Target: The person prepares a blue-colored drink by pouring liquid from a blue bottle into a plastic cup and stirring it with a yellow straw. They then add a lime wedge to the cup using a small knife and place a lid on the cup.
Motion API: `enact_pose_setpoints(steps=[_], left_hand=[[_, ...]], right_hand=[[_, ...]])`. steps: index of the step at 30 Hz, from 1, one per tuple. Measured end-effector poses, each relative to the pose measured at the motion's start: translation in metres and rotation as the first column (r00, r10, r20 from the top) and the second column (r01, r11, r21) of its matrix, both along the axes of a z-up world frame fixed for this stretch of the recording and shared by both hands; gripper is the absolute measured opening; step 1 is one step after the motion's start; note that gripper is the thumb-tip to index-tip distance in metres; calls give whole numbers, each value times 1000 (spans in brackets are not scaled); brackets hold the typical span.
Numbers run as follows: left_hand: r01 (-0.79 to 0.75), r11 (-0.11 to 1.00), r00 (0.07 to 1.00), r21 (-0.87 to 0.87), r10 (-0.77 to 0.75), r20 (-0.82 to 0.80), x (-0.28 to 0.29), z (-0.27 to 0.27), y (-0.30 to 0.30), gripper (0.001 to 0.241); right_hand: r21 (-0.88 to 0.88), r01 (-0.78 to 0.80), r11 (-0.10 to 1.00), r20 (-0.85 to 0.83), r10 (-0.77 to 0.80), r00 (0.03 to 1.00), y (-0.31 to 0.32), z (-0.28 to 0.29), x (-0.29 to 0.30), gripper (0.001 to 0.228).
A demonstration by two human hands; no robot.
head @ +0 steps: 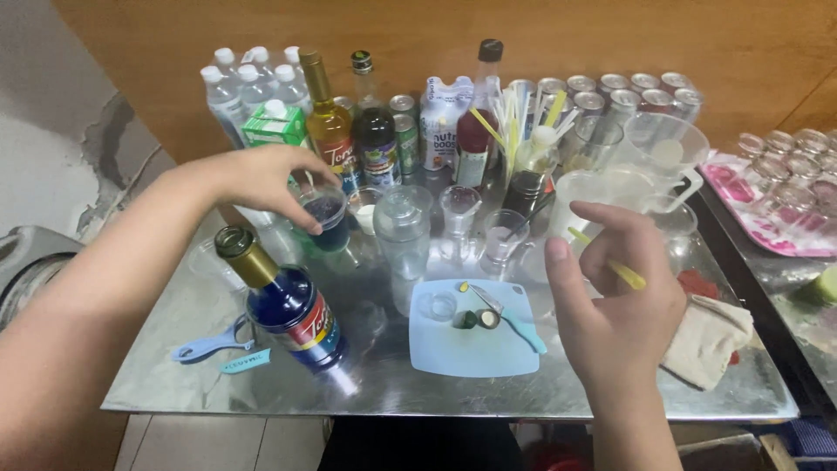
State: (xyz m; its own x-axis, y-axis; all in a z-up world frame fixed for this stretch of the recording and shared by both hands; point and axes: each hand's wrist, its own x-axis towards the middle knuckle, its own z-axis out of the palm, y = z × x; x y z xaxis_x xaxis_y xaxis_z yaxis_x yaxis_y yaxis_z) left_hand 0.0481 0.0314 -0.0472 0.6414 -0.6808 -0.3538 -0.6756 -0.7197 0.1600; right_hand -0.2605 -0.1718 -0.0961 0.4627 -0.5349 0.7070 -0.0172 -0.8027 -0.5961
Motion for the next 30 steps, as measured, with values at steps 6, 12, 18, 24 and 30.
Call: enact_pose_setpoints(steps=[6, 12, 18, 24, 30], left_hand=[[29, 1000, 996, -7, -29, -84, 16, -31, 3, 74], [127, 992, 989, -12, -128, -78, 33, -61, 6, 74], [196, 980, 979, -21, -197, -54, 39, -86, 7, 76], [232, 971, 966, -54, -237, -105, 36, -99, 7, 72], [290, 953, 948, -85, -298, -109, 41, -121, 8, 74]], right_hand=[[147, -18, 989, 11, 16, 1000, -8, -4, -3, 19], [86, -34, 996, 68, 29, 997, -18, -10, -12, 25], [318, 100, 943, 160, -157, 975, -19, -11, -37, 38], [285, -788, 546, 367, 697, 616, -198, -117, -93, 80], [525, -837, 151, 177, 943, 281, -287, -142, -115, 90]])
